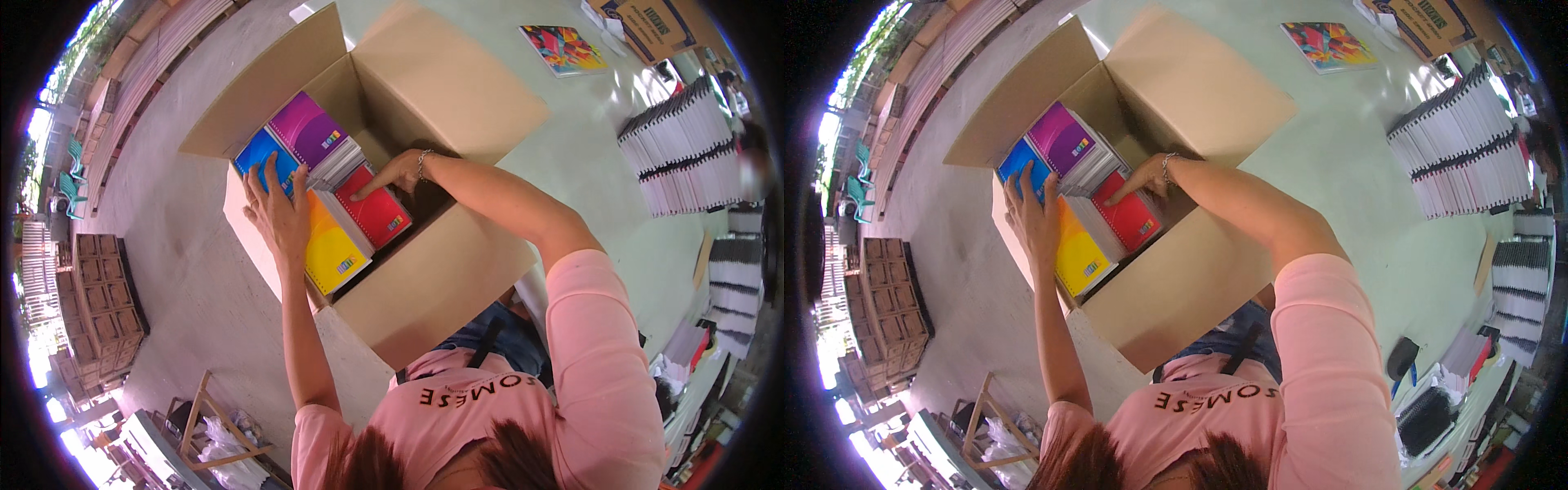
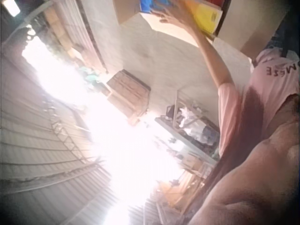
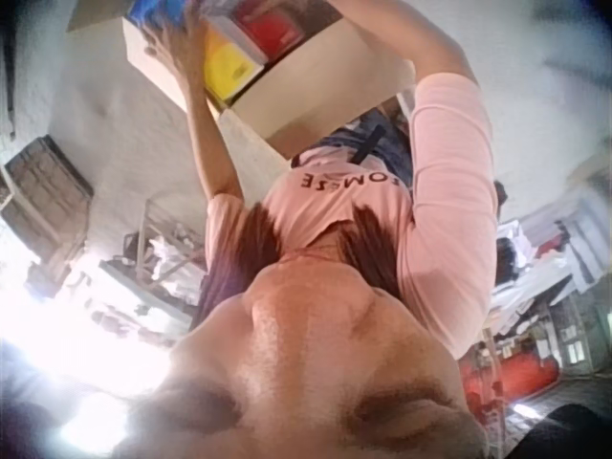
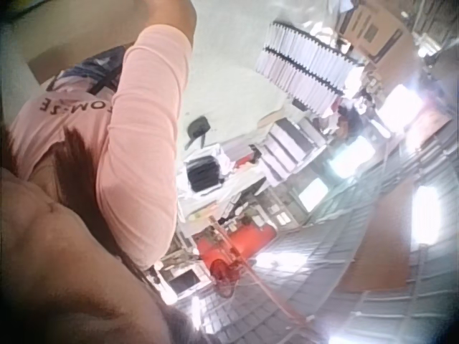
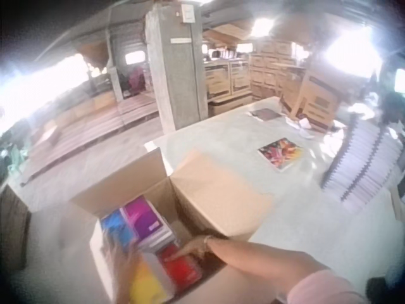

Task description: The person uses pliers to trim the spiral binding of stacked notebooks at a workbench. After trimming, the person opens a cardboard box and places the notebooks inside.

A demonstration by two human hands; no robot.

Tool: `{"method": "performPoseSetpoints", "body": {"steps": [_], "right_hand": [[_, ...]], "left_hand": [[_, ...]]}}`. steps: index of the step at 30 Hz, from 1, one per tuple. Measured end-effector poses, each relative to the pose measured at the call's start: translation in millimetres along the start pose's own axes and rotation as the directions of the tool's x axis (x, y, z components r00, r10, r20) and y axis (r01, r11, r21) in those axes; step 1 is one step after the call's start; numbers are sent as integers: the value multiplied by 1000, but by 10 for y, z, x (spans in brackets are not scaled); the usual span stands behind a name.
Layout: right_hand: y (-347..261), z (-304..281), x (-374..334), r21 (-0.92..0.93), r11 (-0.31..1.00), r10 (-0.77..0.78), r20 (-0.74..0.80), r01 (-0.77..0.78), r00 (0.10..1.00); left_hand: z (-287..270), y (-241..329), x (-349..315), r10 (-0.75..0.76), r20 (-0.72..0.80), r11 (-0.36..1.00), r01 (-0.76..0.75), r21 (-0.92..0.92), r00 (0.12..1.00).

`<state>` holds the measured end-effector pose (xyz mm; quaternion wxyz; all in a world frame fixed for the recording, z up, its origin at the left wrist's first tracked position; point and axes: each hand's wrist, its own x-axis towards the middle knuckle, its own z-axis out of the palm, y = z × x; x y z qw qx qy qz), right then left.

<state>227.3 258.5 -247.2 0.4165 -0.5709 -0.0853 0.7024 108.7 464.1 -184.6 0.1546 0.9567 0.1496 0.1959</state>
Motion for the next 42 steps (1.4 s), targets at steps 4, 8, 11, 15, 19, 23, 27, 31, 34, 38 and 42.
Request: {"method": "performPoseSetpoints", "body": {"steps": [4, 8, 11, 15, 19, 23, 27, 31, 34, 38, 42], "right_hand": [[-8, -24, -55, 15, 1000, -13, 2, 13, 1000], [25, -205, -48, -62, 996, 51, -143, -60, 988], [-48, -158, -103, -75, 991, 98, -153, -110, 983], [-27, -199, -61, 18, 991, 137, -112, -135, 984], [16, -200, -28, 111, 990, 94, -66, -87, 993], [-19, -158, -38, 59, 996, 74, -114, -68, 991], [-44, -107, -131, 47, 999, 33, -102, -28, 994], [-135, -61, -303, -63, 997, 22, -306, -44, 952], [-339, 236, -535, -46, 999, -28, -292, 15, 956], [-475, 292, -844, -41, 998, -51, -261, 41, 964], [-702, 350, -1265, -92, 994, -77, -306, 51, 949]], "left_hand": [[19, -63, -36, -43, 13, 999, 43, -3, 999], [-8, -45, -18, -2, 6, 999, 2, -33, 1000], [18, -77, -29, -5, -6, 1000, 5, -12, 1000], [37, -63, -30, 4, -16, 1000, -4, -3, 1000], [16, -41, -21, 1, -6, 1000, -1, 0, 1000], [33, -41, -23, 0, -39, 1000, 1, 20, 999], [21, -28, -16, 13, -23, 1000, -13, -11, 1000], [45, 30, -15, 33, -32, 999, -33, 6, 999], [26, -80, -63, 12, -64, 1000, -10, 25, 998], [21, -16, -37, 32, -46, 999, -32, 12, 998], [32, -74, -17, 50, -61, 999, -49, 11, 997]]}}
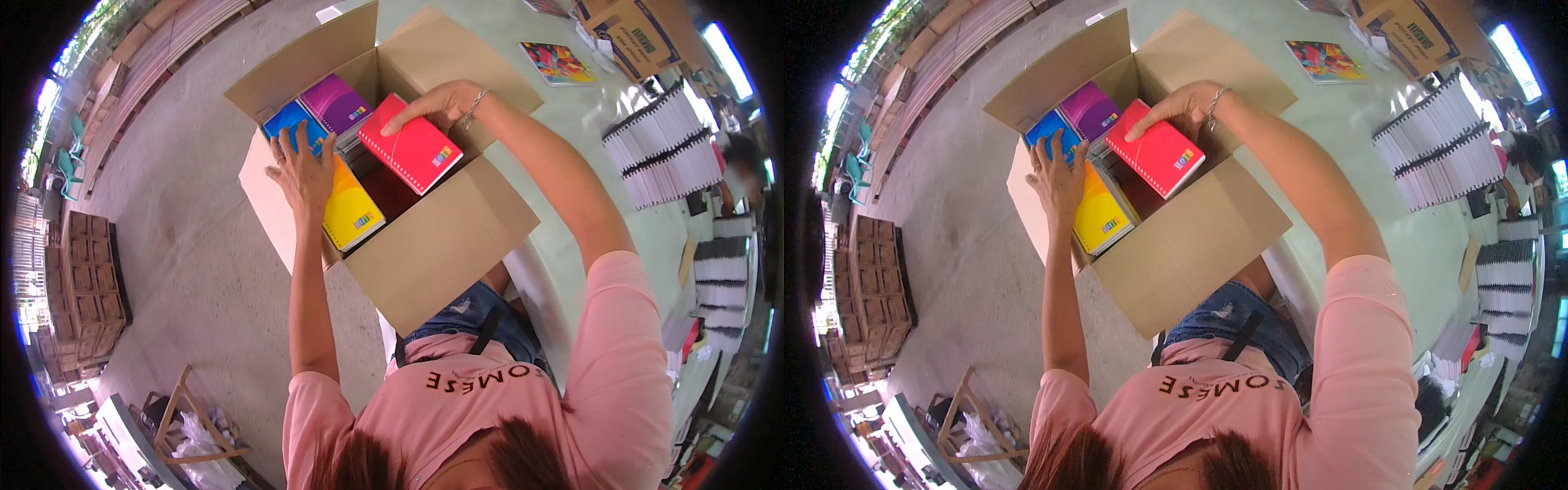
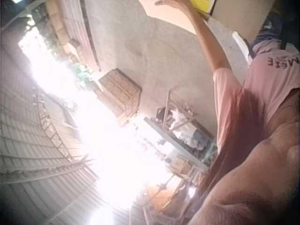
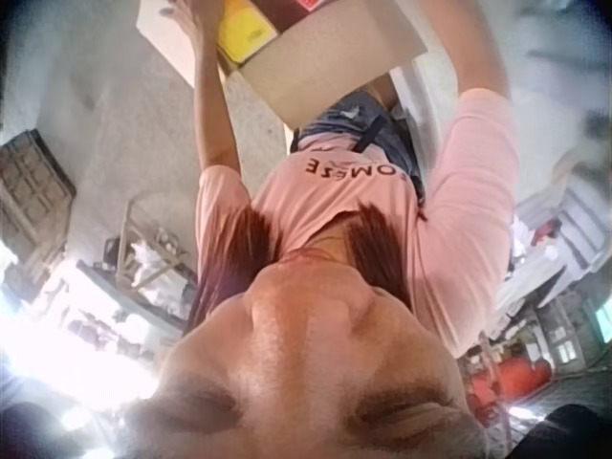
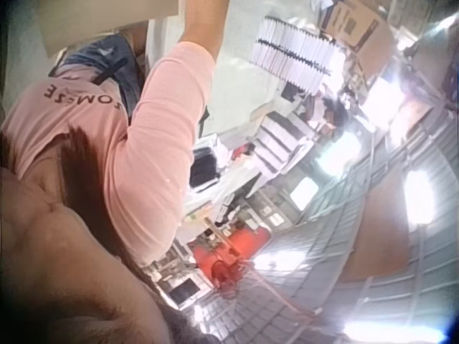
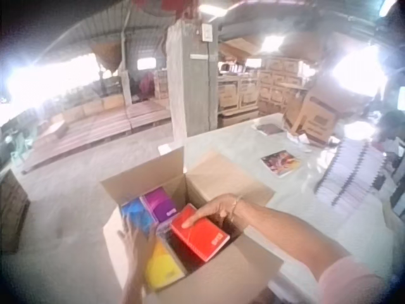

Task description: The person uses pliers to trim the spiral binding of stacked notebooks at a workbench. After trimming, the person opens a cardboard box and places the notebooks inside.

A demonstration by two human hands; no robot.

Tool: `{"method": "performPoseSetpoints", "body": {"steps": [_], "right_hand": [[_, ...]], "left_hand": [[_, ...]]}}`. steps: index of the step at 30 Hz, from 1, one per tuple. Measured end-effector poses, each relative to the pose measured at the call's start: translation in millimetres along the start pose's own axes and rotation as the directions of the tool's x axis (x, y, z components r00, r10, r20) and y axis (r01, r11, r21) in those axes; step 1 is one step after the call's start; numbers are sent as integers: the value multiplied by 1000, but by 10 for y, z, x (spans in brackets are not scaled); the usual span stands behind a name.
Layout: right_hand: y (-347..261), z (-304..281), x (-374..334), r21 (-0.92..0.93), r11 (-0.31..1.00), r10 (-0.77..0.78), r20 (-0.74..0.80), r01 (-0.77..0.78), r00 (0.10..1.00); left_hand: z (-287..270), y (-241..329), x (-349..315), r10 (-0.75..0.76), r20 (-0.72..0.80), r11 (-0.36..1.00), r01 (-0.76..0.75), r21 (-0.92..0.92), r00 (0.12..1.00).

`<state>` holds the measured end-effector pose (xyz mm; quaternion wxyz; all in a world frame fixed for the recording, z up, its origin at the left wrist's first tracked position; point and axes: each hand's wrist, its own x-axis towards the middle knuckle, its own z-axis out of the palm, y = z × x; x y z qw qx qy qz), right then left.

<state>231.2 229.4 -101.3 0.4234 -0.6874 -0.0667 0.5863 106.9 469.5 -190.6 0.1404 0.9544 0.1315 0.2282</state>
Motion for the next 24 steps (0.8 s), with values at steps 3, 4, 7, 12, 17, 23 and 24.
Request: {"method": "performPoseSetpoints", "body": {"steps": [3, 4, 7, 12, 17, 23, 24], "right_hand": [[-8, -30, -519, 61, 956, -282, -70, 287, 957], [120, -128, -681, 77, 905, -410, -108, 419, 906], [460, -226, -1389, 281, 796, -436, -348, 536, 830], [1484, 105, -2813, 152, 528, -439, -793, 836, 422], [2768, 680, -4130, 131, 506, -80, -977, 852, 198], [4163, 1558, -5585, 141, 566, 256, -967, 812, -11], [4283, 1681, -5763, 208, 586, 333, -943, 783, 2]], "left_hand": [[20, -113, 55, -8, 12, 999, 8, 47, 1000], [64, -85, 71, 11, 30, 999, -12, 48, 999], [-815, 632, -117, 21, -4, 992, -21, -126, 1000], [-136, 7, 38, 174, -28, 967, -165, 194, 984], [388, -593, 330, 56, 27, 986, -60, 158, 998], [424, -547, 363, 87, 40, 986, -91, 141, 995], [420, -544, 349, 90, 44, 984, -95, 149, 995]]}}
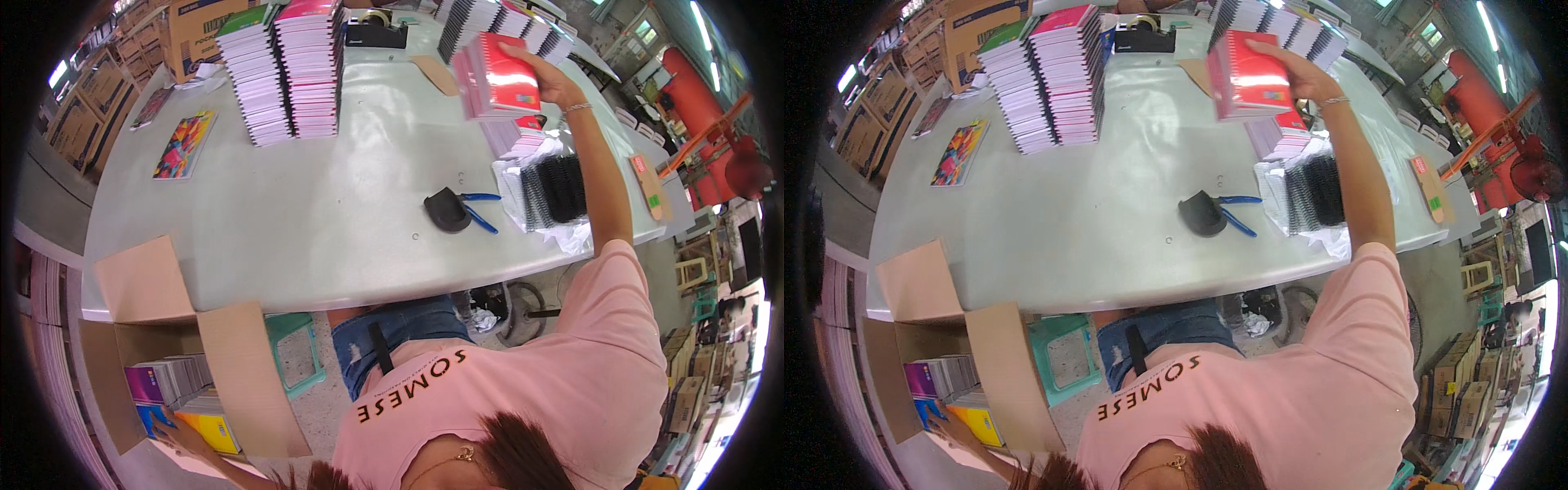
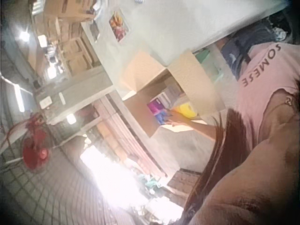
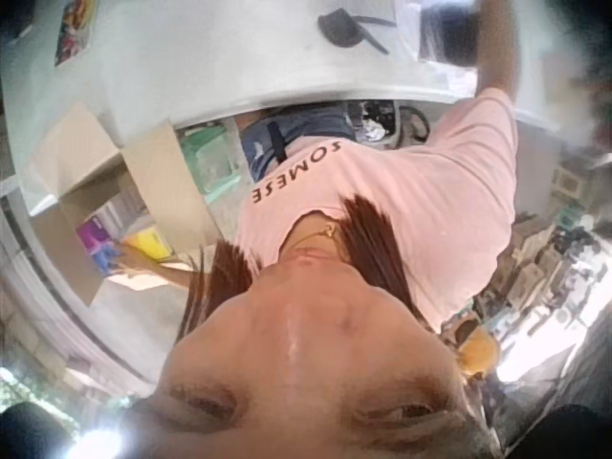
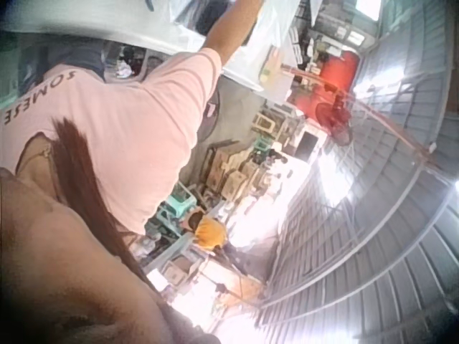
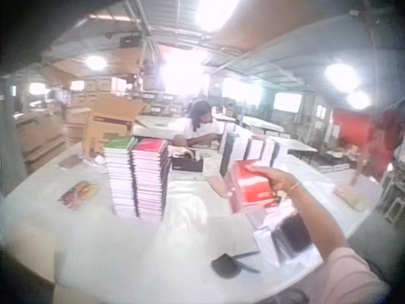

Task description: The person uses pliers to trim the spiral binding of stacked notebooks at a workbench. After trimming, the person opens a cardboard box and places the notebooks inside.

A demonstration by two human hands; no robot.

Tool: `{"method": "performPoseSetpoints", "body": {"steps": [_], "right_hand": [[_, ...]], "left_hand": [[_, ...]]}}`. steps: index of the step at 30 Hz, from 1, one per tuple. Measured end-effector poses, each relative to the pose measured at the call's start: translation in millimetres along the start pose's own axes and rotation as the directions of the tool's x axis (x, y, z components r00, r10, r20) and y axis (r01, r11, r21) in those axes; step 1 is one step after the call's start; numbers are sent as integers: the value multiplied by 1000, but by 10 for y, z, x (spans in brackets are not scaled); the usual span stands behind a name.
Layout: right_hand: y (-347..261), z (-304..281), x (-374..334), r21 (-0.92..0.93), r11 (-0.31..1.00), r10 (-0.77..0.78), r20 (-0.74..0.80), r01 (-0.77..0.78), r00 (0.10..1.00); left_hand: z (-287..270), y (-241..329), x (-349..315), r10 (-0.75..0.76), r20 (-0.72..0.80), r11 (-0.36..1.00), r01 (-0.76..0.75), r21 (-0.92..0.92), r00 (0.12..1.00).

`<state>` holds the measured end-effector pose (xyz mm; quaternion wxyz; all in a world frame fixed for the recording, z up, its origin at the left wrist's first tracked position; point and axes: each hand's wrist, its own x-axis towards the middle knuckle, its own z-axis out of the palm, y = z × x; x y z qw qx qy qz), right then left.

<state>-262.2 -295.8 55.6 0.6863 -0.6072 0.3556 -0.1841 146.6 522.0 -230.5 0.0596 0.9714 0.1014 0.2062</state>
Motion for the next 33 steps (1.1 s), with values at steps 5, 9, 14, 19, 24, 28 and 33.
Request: {"method": "performPoseSetpoints", "body": {"steps": [5, 9, 14, 19, 24, 28, 33], "right_hand": [[13, -1056, 56, -11, 1000, 7, -81, -8, 997], [158, -1326, 89, -4, 999, 45, -141, -46, 989], [267, -1498, 126, -59, 989, 127, -163, -138, 978], [337, -1517, 307, -160, 957, 208, -201, -241, 957], [292, -1618, 276, -171, 943, 261, -155, -286, 953], [323, -1790, 517, -295, 918, 236, -125, -263, 964], [19, -1603, 704, -914, 164, -181, -397, -370, 900]], "left_hand": [[175, -282, 151, -2, -25, 999, 3, 38, 1000], [179, -384, 193, 32, -7, 999, -31, 43, 999], [197, -355, 201, 2, 3, 1000, -2, 2, 1000], [138, -423, 245, 57, -4, 998, -57, -39, 998], [62, -184, 140, -17, 38, 999, 18, -26, 999], [-6, -300, 96, -6, -7, 1000, 6, 23, 1000], [-561, 70, -276, 425, -95, 885, -391, 252, 900]]}}
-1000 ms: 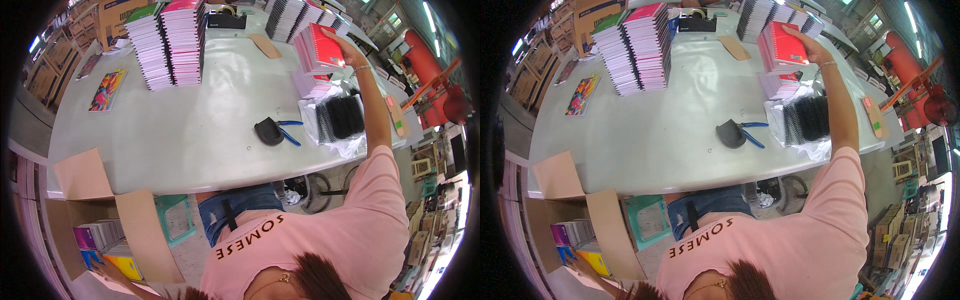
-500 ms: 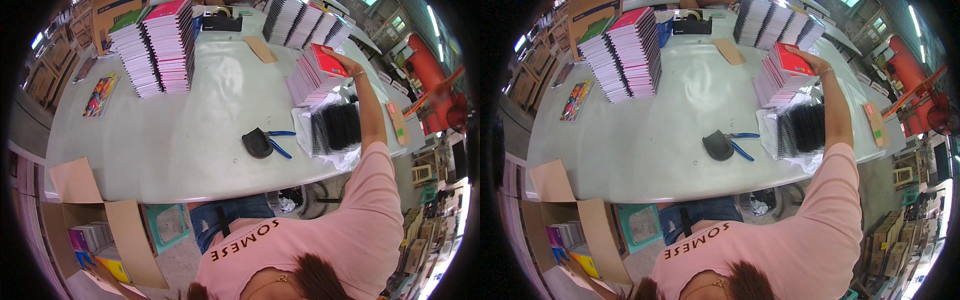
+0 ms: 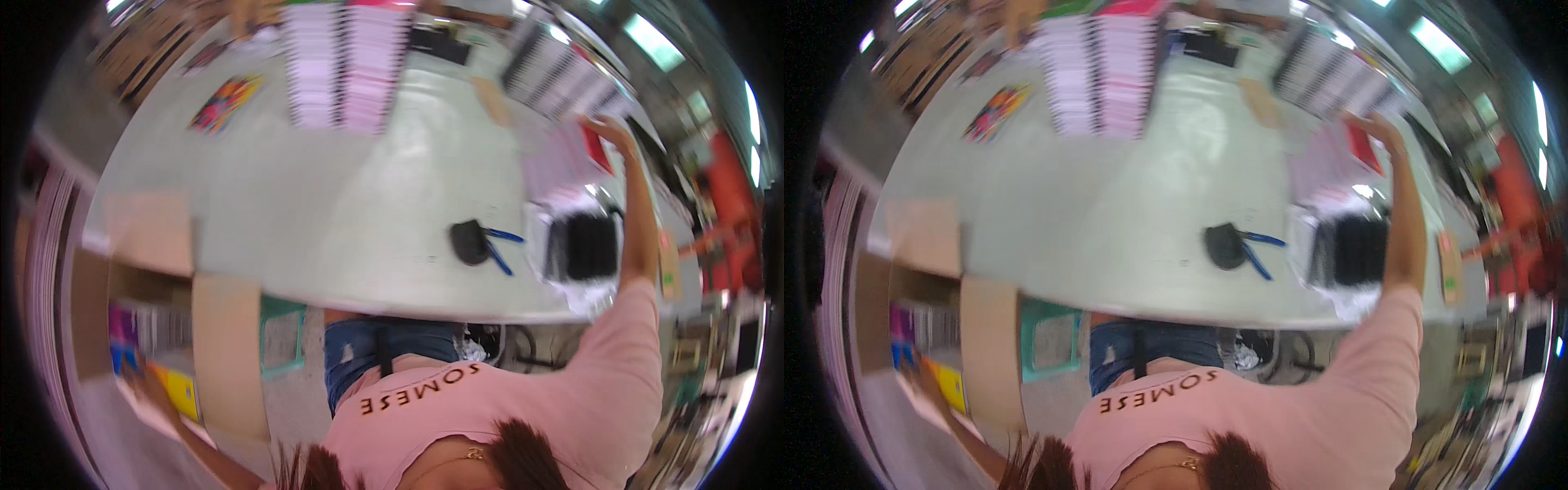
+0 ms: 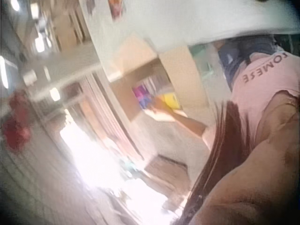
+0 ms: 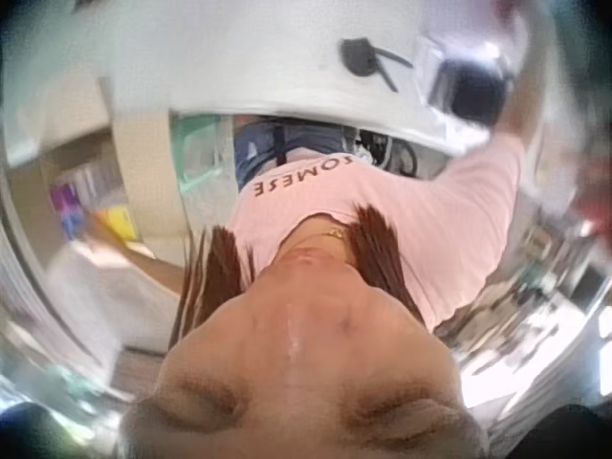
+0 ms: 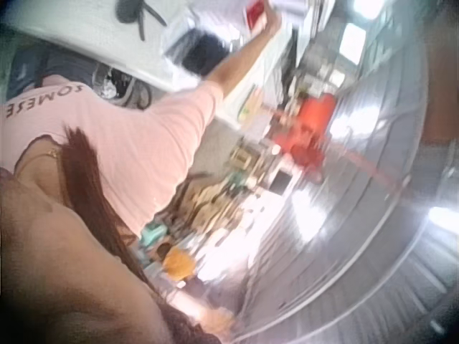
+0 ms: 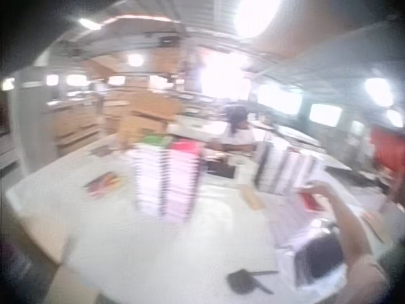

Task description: The person uses pliers to trim the spiral binding of stacked notebooks at a workbench. After trimming, the person opens a cardboard box and places the notebooks inside.

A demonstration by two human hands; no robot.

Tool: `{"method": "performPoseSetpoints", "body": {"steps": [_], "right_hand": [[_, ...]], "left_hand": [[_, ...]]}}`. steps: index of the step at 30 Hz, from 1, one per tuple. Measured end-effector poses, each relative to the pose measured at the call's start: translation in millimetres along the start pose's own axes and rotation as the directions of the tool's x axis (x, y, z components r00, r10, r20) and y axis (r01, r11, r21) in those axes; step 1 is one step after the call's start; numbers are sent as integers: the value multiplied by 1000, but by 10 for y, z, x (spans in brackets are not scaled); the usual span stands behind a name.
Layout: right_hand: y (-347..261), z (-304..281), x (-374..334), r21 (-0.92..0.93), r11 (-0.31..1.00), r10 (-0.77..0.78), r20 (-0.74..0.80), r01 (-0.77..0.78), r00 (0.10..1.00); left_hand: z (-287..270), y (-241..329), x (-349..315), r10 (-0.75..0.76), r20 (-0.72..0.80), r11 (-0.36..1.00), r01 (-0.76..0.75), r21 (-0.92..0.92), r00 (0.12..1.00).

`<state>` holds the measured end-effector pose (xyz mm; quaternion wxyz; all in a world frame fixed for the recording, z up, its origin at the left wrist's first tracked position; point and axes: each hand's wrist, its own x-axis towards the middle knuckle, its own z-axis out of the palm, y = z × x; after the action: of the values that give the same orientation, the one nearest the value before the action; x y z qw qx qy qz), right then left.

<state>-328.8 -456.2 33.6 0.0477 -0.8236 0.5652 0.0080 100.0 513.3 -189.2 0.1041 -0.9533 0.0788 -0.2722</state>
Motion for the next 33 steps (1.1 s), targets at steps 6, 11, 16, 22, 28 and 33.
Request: {"method": "performPoseSetpoints", "body": {"steps": [6, 11, 16, 22, 28, 33], "right_hand": [[-2402, 436, -630, 249, 612, -712, -240, 751, 660], [-4825, 976, -2770, 409, -15, -998, -64, 912, 12], [-6287, 1864, -3930, 640, -168, -892, 225, 750, -392], [-7518, 3738, -4444, 185, -82, -439, 875, 979, -202], [-7739, 4526, -4440, 203, 73, -194, 963, 976, -186], [-7623, 4786, -4315, 340, 174, -168, 935, 924, -312]], "left_hand": [[-662, 472, 280, -346, 165, 893, 378, -244, 924], [95, 327, 111, -443, 188, 840, 479, -254, 877], [-6, 434, 108, -474, 196, 824, 511, -246, 859], [-48, 517, 167, -493, 170, 807, 521, -279, 853], [-50, 525, 150, -526, 201, 776, 563, -285, 827], [-31, 539, 144, -529, 177, 780, 558, -284, 830]]}}
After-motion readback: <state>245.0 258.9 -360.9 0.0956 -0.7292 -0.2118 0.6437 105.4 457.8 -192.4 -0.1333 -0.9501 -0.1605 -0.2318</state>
